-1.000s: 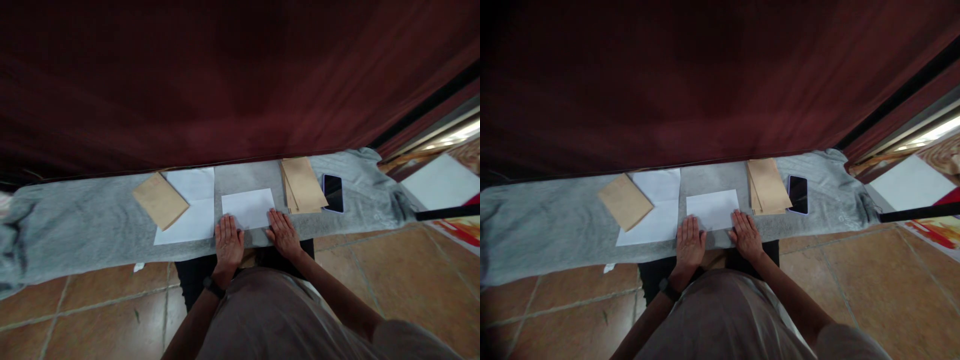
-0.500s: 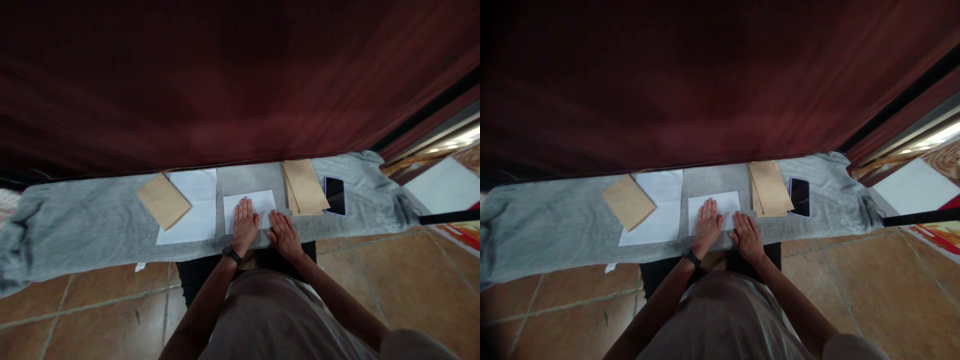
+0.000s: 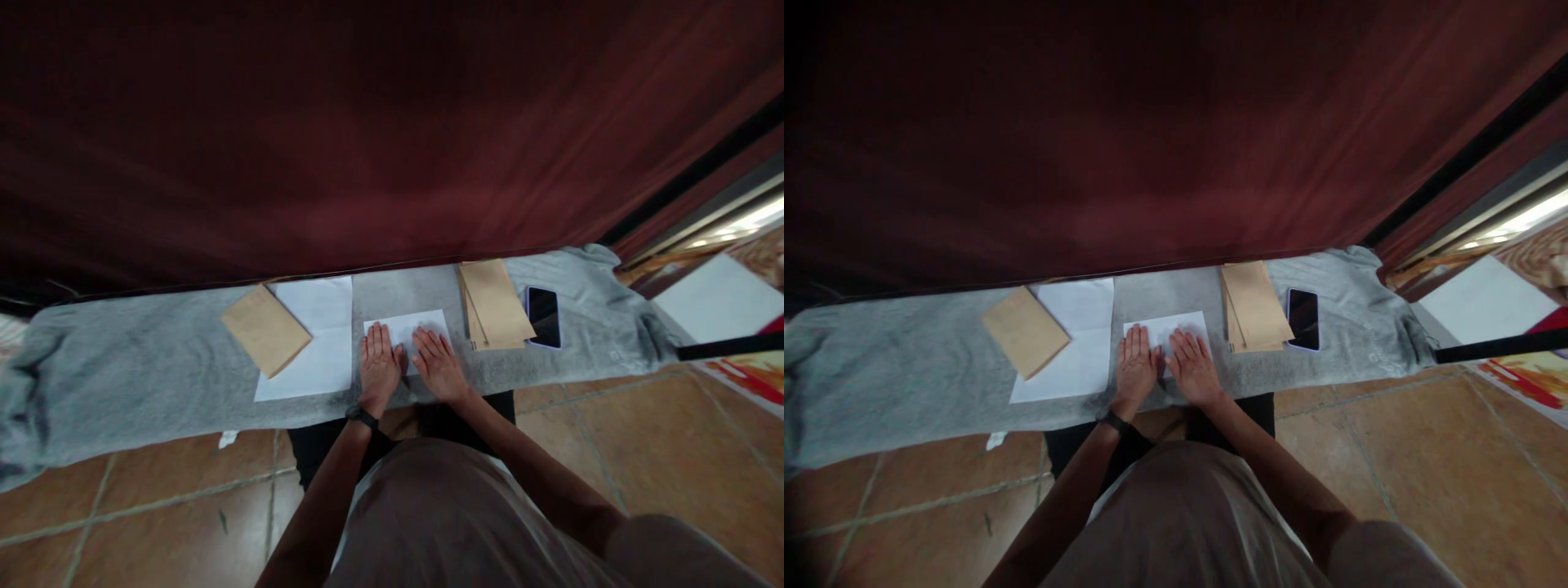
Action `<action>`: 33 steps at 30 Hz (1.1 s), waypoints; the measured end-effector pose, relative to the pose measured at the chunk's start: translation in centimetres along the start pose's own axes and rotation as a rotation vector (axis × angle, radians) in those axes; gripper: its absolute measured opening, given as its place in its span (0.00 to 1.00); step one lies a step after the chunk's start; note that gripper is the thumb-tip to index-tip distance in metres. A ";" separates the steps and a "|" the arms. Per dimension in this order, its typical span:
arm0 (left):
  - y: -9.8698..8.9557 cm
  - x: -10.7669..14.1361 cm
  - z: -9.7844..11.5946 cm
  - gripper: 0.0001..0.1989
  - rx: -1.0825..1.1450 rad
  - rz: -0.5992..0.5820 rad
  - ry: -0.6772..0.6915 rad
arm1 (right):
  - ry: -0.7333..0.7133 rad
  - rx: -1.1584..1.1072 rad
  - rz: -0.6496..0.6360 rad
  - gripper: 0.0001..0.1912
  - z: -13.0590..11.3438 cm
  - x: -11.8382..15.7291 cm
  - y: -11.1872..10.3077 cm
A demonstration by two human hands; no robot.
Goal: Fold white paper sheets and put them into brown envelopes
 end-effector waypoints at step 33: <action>1.7 0.8 3.9 0.30 0.084 -0.091 0.092 | 0.190 0.151 -0.001 0.32 2.8 -2.7 2.6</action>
Point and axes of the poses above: each hand's wrist, its own x-axis away from the middle knuckle, its own y-axis out of the palm, z = x × y, the point moved 2 cm from there along -x, towards the middle knuckle, and after that the axes turned 13 degrees about x, right-handed, at the moved point
